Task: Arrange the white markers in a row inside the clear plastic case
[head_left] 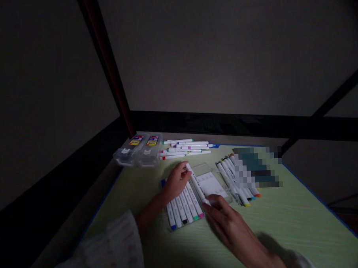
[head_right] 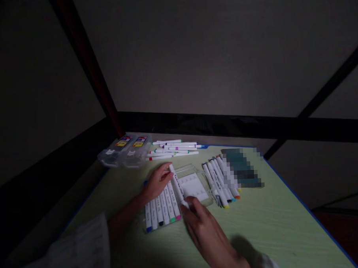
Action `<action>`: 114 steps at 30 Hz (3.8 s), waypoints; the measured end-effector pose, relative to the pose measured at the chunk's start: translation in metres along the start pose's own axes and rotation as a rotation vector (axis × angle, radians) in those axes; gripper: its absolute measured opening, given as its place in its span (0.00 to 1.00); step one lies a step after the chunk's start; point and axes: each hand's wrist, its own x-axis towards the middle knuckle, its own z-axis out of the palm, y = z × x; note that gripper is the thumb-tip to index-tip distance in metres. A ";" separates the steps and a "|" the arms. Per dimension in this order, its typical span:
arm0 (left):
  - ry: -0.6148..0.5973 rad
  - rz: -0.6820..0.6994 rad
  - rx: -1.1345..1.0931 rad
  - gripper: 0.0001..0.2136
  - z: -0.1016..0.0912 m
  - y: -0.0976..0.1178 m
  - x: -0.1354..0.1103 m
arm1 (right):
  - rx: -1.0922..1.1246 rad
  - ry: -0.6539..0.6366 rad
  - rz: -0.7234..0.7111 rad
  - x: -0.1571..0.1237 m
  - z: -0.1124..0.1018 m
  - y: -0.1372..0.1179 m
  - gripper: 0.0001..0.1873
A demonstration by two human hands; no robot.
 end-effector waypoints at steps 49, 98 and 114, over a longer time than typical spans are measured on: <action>0.096 0.102 0.276 0.05 -0.023 0.009 -0.006 | 0.066 -0.081 -0.158 0.000 0.003 -0.021 0.14; -0.006 0.104 0.318 0.10 -0.028 0.007 -0.007 | 0.009 0.023 -0.265 0.000 0.005 -0.016 0.14; 0.089 0.139 0.274 0.11 -0.026 0.009 -0.008 | -0.033 0.153 -0.279 -0.003 0.000 -0.016 0.14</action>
